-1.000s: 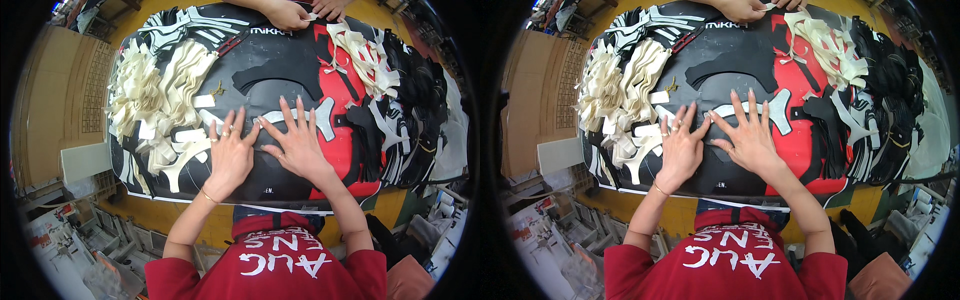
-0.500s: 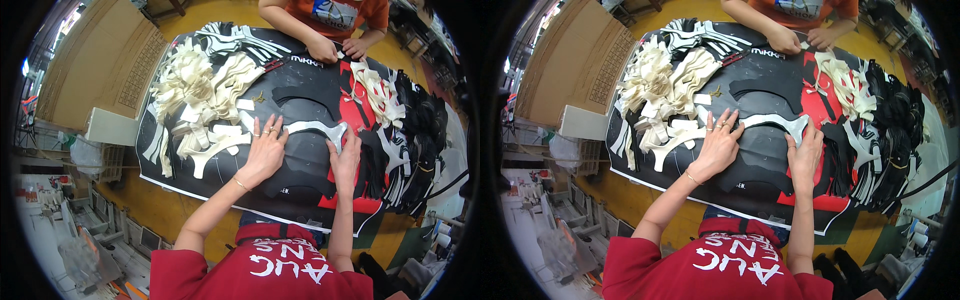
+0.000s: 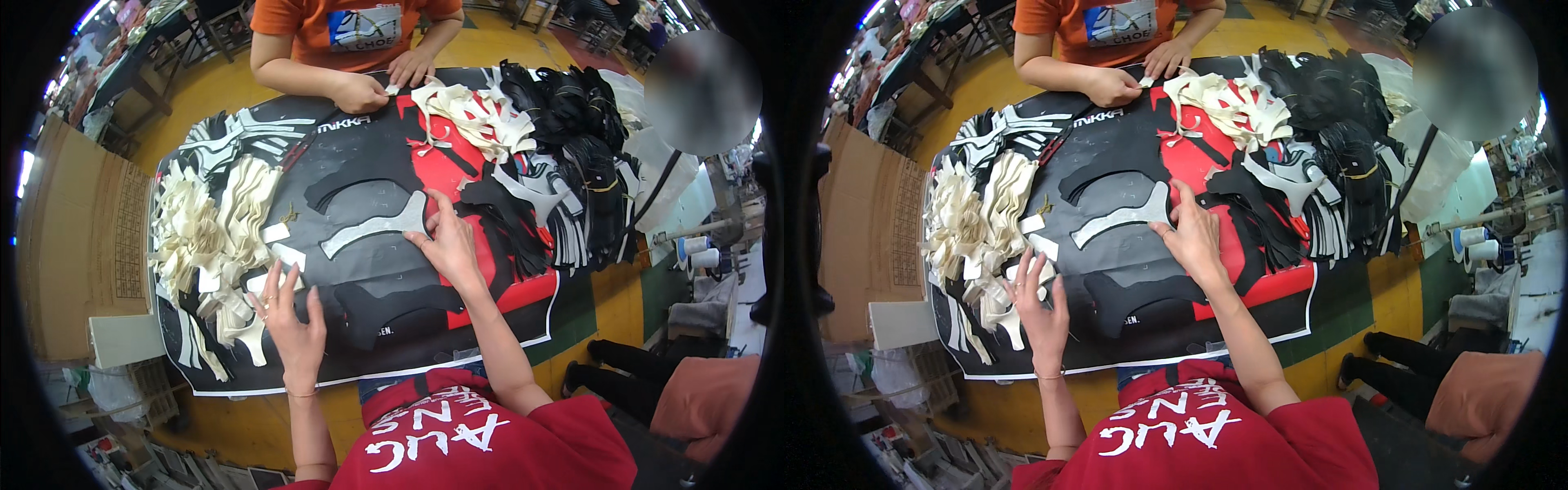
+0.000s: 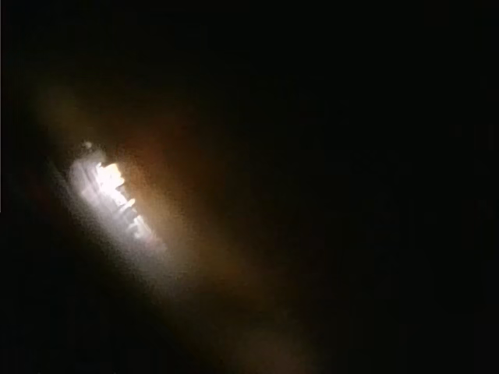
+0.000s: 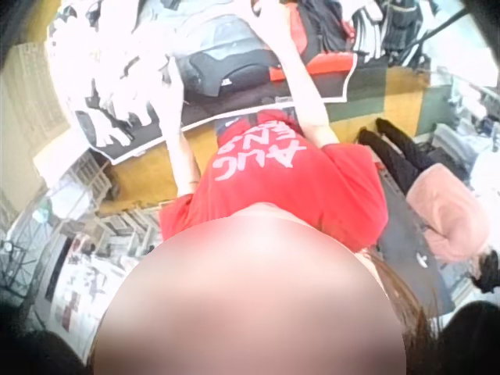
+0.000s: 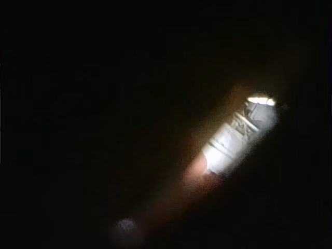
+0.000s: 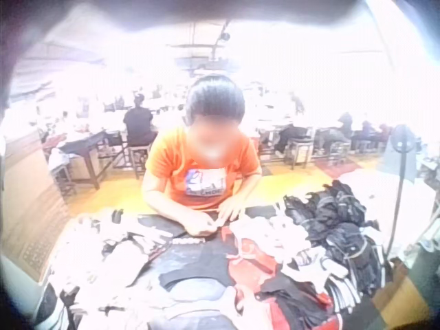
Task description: The person repeatedly picks white and black foam-like footwear components from a table, aligns them, and presses them together by hand. They handle multiple pieces one at a time, occasionally moving other parts aside to access the work area. A coworker across the table performs similar assembly actions.
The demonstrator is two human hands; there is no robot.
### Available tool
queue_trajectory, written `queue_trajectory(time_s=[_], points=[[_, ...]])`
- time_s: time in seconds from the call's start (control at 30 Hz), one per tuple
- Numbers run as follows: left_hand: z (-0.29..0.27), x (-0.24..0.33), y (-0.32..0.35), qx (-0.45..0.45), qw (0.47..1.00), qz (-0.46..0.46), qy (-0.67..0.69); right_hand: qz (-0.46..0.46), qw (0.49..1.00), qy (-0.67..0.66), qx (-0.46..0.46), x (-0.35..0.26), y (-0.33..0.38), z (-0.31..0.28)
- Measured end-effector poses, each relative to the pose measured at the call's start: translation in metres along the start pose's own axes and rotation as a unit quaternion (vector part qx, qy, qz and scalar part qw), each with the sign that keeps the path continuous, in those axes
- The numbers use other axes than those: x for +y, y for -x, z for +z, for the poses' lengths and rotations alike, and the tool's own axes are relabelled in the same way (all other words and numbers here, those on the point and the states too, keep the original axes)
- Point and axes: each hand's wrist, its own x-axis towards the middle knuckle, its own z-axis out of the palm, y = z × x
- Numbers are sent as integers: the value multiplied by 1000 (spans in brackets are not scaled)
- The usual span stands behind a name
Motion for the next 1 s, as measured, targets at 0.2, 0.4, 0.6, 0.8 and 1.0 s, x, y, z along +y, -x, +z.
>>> queue_trajectory(time_s=[0.2, 0.4, 0.6, 0.8, 1.0], points=[[-27, -25, 32, 81, 994, -78, -6, -52, 988, -146, -20, 6, 2, 21], [-57, -65, 53, 224, 957, -180, -45, -39, 996, 14, -73, 8, -7, 10], [-81, -137, 38, 305, 920, -243, -51, -48, 997, -11, -60, 11, -10, 11], [-71, -173, 15, 232, 941, -234, -81, -35, 998, -2, -54, 16, -10, 13], [-99, -190, 16, 310, 919, -245, -1, -52, 998, 1, -47, 18, -11, 15]])
